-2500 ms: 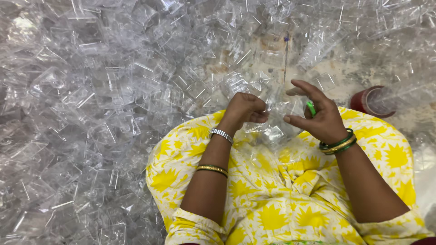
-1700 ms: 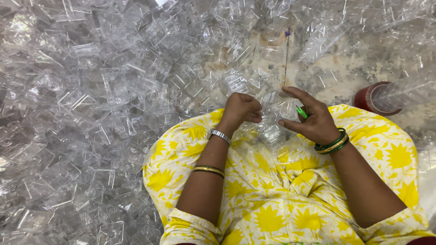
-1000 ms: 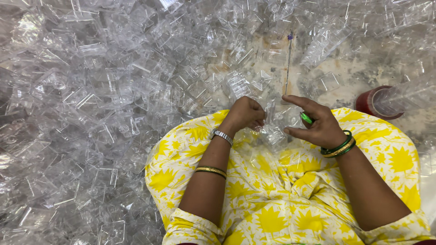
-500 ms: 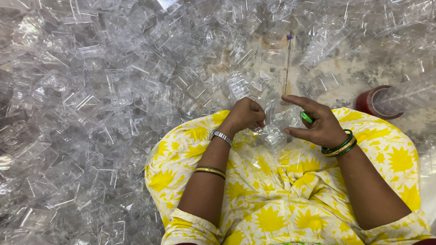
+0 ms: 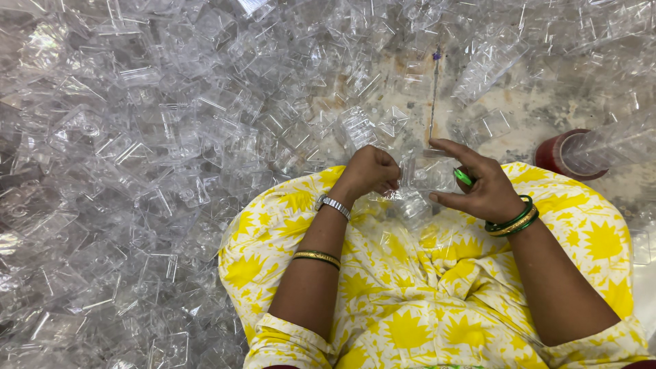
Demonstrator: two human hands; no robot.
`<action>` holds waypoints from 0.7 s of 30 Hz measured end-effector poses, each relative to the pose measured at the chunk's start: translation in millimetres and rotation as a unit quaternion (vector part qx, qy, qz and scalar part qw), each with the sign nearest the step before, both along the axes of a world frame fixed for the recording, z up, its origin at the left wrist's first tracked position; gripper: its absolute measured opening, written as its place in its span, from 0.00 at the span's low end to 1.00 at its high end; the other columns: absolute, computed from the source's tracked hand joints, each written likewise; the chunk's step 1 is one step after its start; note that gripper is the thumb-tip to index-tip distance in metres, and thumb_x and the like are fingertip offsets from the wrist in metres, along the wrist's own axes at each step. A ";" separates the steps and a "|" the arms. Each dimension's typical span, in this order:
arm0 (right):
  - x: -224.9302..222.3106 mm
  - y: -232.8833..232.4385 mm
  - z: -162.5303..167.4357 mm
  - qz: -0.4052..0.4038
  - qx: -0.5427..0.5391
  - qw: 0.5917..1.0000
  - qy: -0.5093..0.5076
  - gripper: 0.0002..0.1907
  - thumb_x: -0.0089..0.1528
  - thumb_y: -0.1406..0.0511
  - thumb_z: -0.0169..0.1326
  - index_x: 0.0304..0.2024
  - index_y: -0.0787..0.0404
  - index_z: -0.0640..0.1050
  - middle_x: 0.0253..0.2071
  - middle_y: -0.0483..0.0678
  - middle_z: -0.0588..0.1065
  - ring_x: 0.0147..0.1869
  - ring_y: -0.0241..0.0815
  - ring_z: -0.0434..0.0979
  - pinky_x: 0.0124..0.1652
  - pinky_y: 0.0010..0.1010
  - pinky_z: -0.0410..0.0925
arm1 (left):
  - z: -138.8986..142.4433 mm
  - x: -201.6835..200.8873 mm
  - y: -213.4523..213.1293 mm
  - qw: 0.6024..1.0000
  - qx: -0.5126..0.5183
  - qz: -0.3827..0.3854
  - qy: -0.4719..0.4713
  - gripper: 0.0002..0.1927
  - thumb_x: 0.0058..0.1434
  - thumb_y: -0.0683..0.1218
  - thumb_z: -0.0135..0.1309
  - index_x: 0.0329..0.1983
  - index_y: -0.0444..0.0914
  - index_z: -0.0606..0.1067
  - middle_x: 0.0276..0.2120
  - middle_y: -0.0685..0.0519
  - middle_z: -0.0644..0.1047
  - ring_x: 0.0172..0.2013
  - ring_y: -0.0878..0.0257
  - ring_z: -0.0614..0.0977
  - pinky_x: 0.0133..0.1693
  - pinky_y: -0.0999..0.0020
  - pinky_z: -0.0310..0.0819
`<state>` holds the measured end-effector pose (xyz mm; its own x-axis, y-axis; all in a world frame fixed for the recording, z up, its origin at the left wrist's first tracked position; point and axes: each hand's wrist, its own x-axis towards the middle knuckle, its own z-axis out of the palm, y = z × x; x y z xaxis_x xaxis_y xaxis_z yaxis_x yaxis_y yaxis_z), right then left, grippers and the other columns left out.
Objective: The person sits on the floor among piles of clear plastic boxes and trims excess plastic from the edges of the boxes using a green utility knife, working on one box at a time on their lap and setting finished boxes aside.
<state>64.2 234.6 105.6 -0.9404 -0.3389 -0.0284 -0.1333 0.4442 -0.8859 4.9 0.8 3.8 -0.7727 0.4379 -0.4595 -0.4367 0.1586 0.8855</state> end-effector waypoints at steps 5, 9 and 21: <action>-1.9 -0.4 0.9 0.014 0.022 0.999 0.021 0.44 0.49 0.70 0.70 0.68 0.53 0.71 0.56 0.36 0.75 0.29 0.23 0.57 0.27 0.16 0.59 | -0.6 -1.3 -1.8 0.999 -0.015 -0.013 0.029 0.06 0.57 0.40 0.58 0.28 0.31 0.80 0.23 0.47 0.82 0.23 0.63 0.84 0.25 0.69 0.80; 0.8 3.7 -3.6 0.026 0.032 0.998 0.054 0.43 0.50 0.69 0.70 0.68 0.54 0.70 0.59 0.39 0.75 0.30 0.25 0.59 0.29 0.17 0.61 | -1.1 0.1 -3.9 0.998 -0.046 -0.008 0.047 0.07 0.57 0.40 0.56 0.28 0.31 0.80 0.23 0.47 0.82 0.22 0.62 0.84 0.25 0.68 0.82; 11.2 -3.3 -1.2 0.005 -0.049 0.997 0.057 0.43 0.54 0.70 0.72 0.71 0.55 0.69 0.59 0.38 0.76 0.30 0.21 0.54 0.30 0.15 0.56 | 18.5 1.2 -11.8 1.000 0.012 -0.013 0.012 0.08 0.60 0.40 0.52 0.27 0.32 0.78 0.23 0.48 0.81 0.22 0.63 0.83 0.26 0.70 0.82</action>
<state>75.4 231.4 104.4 -0.9321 -0.3443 0.1121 -0.2395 0.3540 -0.9041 6.0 -11.0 22.3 -0.7722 0.4678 -0.4299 -0.4108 0.1486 0.8995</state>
